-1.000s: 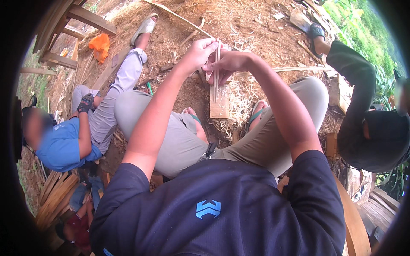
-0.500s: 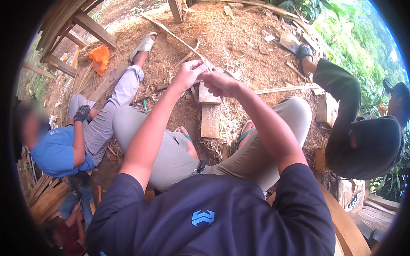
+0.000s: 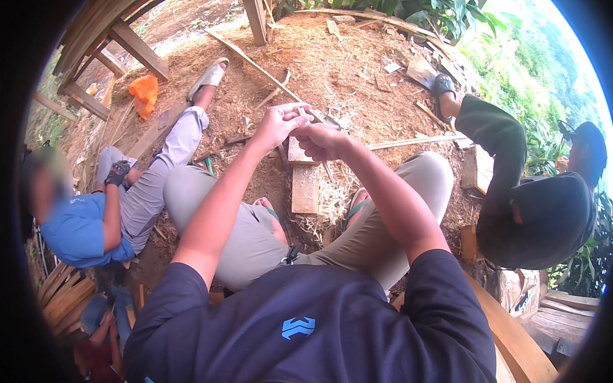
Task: The person sits on the ground and uses a hand saw to shave thin strips from a piece of wood. They repeatedly pull the saw across the wood to create shavings and then inspect the resulting strips.
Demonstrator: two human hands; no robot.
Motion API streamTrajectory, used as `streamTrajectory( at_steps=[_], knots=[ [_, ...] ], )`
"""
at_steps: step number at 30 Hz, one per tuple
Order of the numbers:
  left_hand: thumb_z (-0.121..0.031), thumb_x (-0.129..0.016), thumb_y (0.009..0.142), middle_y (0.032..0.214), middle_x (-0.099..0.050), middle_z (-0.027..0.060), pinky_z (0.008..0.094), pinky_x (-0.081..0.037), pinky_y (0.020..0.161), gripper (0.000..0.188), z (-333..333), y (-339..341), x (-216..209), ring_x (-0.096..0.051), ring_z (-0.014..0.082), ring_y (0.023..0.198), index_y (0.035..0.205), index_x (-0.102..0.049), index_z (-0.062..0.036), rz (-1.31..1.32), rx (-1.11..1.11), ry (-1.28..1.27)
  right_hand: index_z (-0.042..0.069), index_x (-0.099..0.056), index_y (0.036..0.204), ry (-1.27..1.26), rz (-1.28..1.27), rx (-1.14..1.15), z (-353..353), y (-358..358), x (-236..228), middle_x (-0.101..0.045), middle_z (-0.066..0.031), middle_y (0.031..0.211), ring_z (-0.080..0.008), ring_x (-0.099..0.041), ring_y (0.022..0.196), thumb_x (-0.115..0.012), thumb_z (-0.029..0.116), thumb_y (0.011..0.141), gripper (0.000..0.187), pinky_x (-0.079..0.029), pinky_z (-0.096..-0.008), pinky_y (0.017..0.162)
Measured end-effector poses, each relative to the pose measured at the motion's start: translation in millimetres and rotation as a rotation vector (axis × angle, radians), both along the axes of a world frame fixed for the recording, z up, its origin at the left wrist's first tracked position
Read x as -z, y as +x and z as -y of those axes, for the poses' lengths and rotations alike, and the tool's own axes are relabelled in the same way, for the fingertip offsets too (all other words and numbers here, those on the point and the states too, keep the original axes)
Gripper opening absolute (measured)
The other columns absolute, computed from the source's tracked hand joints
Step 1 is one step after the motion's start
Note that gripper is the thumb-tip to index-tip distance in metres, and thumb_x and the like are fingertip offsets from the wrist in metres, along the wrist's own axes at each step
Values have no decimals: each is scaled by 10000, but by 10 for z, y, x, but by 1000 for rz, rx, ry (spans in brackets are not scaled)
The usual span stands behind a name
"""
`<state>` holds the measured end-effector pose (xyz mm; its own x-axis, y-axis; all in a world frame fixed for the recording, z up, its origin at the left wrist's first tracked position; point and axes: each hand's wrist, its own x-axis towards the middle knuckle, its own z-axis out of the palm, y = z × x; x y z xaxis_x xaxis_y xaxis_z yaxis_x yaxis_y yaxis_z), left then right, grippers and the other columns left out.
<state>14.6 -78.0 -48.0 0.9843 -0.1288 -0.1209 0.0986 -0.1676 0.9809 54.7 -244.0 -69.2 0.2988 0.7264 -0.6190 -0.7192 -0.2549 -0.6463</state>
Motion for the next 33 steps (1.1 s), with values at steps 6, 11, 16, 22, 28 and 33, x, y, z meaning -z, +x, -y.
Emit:
streamTrajectory(
  at_steps=[6, 11, 16, 22, 28, 33],
  knots=[
    [-79, -664, 951, 976, -750, 107, 243, -548, 749, 244, 75, 28, 138, -677, 96, 856, 1167, -676, 35, 18, -25, -52, 213, -380, 659, -88, 284, 134, -27, -55, 86, -291, 109, 554, -28, -243, 444, -560, 261, 984, 374, -174, -236, 406],
    [-75, -634, 964, 1018, -745, 106, 251, -559, 778, 263, 22, 69, 102, -689, 117, 875, 1208, -667, 18, 65, -118, 166, 195, -421, 684, 53, 300, 336, -149, -134, -80, -311, 107, 560, -38, -250, 446, -554, 218, 971, 317, -188, -238, 416],
    [-210, -562, 1022, 1024, -739, 102, 267, -563, 747, 342, 12, 86, -60, -687, 126, 815, 1296, -616, -13, 198, -302, 155, 171, -597, 947, 175, 286, 505, -36, 56, -274, -327, 115, 559, -54, -244, 441, -511, 333, 1026, 199, -197, -244, 413],
    [-218, -527, 1039, 954, -738, 104, 262, -539, 639, 302, -41, 100, 126, -641, 111, 672, 1203, -620, 18, 16, -222, 28, 151, -362, 666, 382, 183, 1076, 312, 490, -319, -310, 30, 542, -126, -245, 502, -540, 330, 1009, 427, -247, -271, 468],
    [-362, -518, 1048, 1029, -726, 65, 254, -503, 646, 383, 270, -33, 164, -650, 98, 730, 1237, -616, -44, 9, 75, 144, 171, -319, 657, 603, -2, 989, 525, 582, -253, -231, 52, 530, -96, -191, 464, -454, 420, 1060, 492, -148, -283, 398],
    [-352, -534, 1041, 834, -671, 32, 251, -452, 589, 350, 432, -158, 189, -575, 96, 614, 1092, -672, -34, -63, 263, 115, 161, -363, 727, 580, 13, 1017, 376, 470, -157, -226, 56, 557, -90, -171, 457, -423, 427, 1073, 441, -136, -264, 402]
  ],
)
